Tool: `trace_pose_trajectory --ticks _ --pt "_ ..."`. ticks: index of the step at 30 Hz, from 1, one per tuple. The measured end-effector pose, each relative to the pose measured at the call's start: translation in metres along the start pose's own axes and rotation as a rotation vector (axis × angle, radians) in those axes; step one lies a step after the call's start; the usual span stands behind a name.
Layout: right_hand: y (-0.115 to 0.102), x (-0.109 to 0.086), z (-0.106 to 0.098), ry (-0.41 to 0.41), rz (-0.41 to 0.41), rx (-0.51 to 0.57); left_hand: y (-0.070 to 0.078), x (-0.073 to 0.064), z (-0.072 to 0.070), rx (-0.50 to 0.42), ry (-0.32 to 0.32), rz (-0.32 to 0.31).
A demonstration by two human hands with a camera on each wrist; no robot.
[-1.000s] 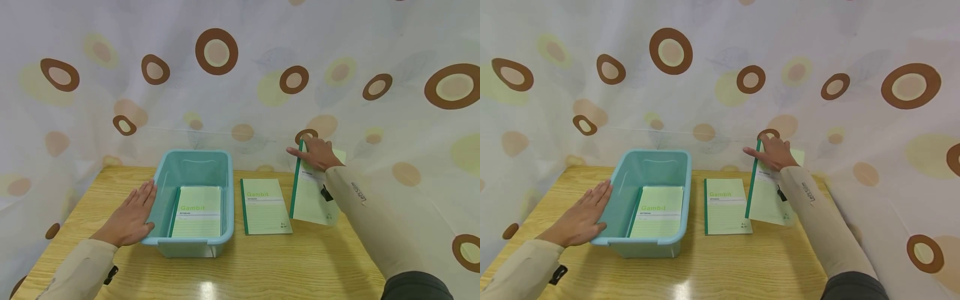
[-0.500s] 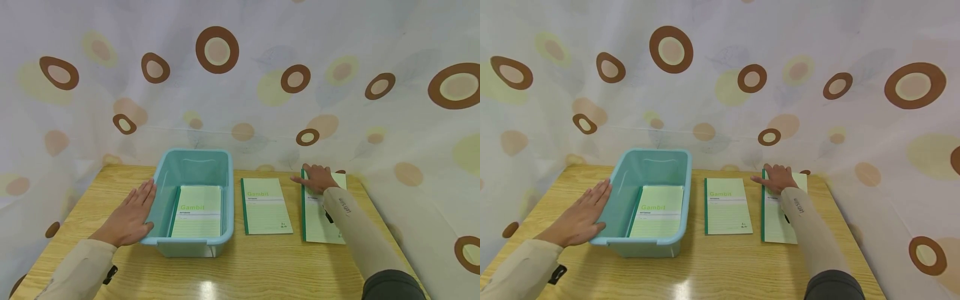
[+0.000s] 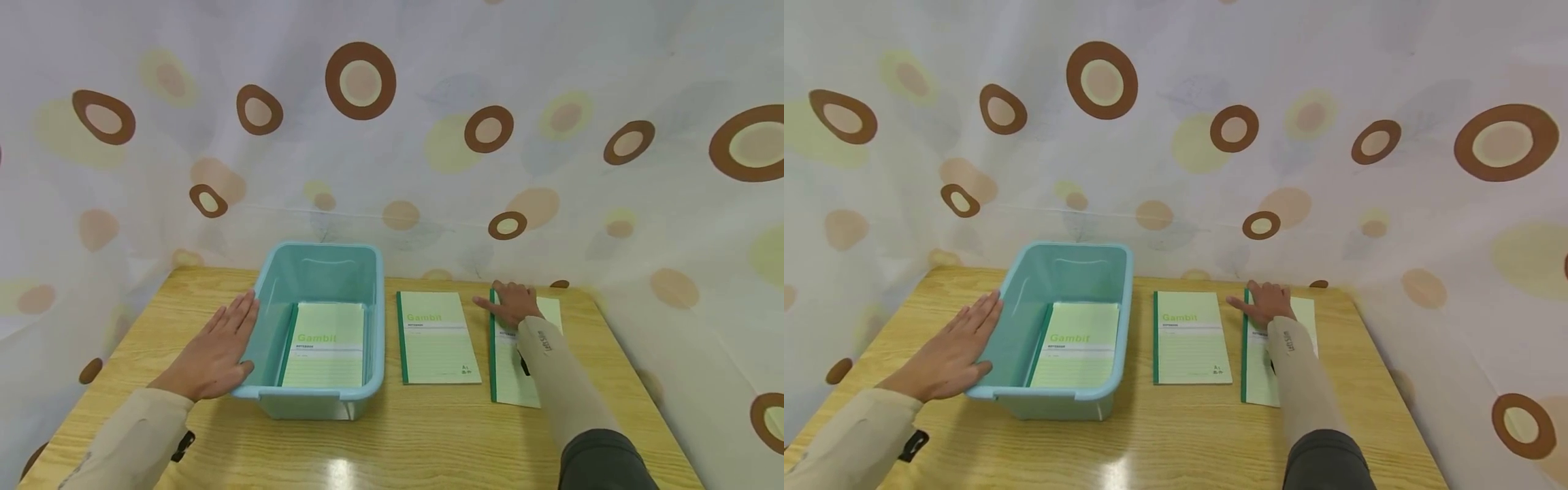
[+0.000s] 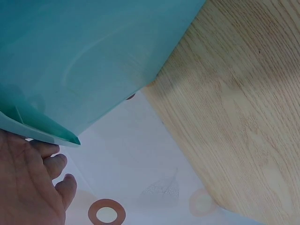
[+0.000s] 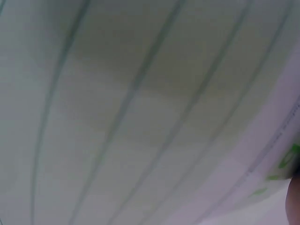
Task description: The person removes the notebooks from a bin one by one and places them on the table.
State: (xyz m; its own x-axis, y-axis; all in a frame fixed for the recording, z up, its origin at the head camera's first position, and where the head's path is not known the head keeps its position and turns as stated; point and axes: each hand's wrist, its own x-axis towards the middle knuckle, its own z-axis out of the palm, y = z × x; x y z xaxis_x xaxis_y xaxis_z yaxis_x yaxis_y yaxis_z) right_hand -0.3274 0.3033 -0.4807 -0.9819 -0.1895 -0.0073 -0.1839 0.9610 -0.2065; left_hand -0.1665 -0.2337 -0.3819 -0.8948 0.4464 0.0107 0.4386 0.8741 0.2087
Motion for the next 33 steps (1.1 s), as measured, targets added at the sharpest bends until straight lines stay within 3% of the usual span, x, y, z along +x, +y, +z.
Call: trace_pose_trajectory --ticks 9,19,27,33 --pt "0.006 -0.003 0.01 0.004 0.042 0.018 0.003 0.003 0.0 0.009 0.016 0.015" --pt "-0.002 -0.008 0.011 0.005 0.05 0.185 0.004 0.002 -0.001 0.013 0.016 0.012" --pt "-0.011 -0.003 0.004 0.013 0.024 0.215 0.003 0.001 0.0 0.023 0.019 0.003" --pt "-0.033 0.002 -0.006 0.06 -0.037 0.26 0.002 0.0 0.001 0.017 0.035 0.003"
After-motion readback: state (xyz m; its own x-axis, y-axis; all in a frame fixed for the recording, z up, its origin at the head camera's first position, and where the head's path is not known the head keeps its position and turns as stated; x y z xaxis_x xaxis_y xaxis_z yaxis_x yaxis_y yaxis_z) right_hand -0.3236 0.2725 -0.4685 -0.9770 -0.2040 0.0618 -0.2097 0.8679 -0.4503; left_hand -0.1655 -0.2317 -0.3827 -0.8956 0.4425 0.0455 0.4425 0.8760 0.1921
